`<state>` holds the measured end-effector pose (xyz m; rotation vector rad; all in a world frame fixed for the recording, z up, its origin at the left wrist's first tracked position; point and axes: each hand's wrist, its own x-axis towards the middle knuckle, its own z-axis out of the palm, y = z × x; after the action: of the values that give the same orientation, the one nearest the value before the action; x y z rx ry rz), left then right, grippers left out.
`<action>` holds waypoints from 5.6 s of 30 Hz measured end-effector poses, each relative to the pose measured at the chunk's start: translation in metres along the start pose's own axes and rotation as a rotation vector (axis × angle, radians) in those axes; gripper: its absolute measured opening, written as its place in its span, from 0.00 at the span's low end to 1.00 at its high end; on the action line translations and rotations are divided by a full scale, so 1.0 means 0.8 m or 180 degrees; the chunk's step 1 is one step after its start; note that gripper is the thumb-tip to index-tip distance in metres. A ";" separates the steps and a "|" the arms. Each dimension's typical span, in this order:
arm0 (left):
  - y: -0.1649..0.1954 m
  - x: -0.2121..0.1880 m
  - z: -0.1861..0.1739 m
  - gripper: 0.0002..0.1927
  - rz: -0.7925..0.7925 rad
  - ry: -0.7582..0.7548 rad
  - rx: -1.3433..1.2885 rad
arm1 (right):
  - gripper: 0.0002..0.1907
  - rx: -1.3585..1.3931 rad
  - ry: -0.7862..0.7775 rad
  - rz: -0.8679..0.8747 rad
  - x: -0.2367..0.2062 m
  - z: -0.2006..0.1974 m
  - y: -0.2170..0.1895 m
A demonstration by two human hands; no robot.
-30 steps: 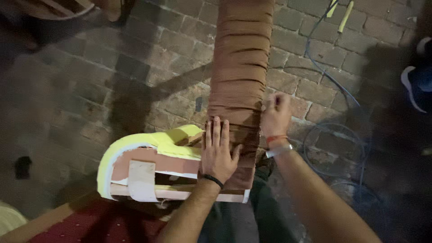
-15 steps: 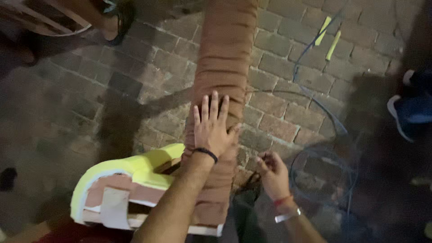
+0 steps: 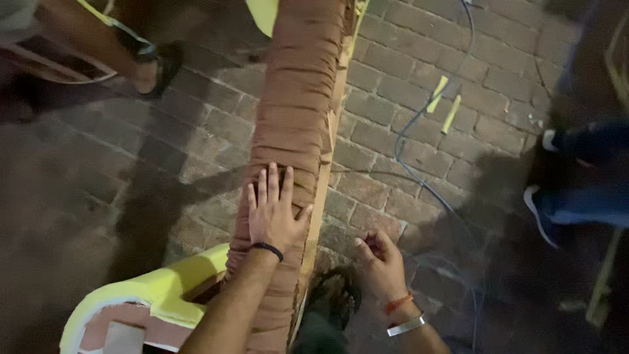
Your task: The person staples brown fabric onto a wooden frame using a pneumatic staple gun, then trims excess fabric with scissors. They smooth the fabric and later handle yellow and pink foam pieces, placing them on the frame.
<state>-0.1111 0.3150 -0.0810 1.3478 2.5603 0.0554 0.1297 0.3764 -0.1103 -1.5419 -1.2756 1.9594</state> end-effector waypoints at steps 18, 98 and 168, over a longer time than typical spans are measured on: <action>0.031 0.346 -0.073 0.50 0.0200 0.0174 -0.0301 | 0.03 -0.0037 -0.0610 -0.0212 0.328 0.083 -0.218; 0.046 0.672 -0.099 0.38 -0.2771 0.1444 -0.0683 | 0.68 -0.5818 -0.1414 -0.3002 0.908 0.552 -0.766; 0.168 -0.309 -0.176 0.20 -0.1410 0.0155 -0.3080 | 0.26 -0.4400 -0.1733 -0.1512 -0.027 -0.225 -0.422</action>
<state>0.0982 0.2014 0.1247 0.4116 2.2475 1.0760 0.2142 0.6212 0.1723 -0.8054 -3.2294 1.0945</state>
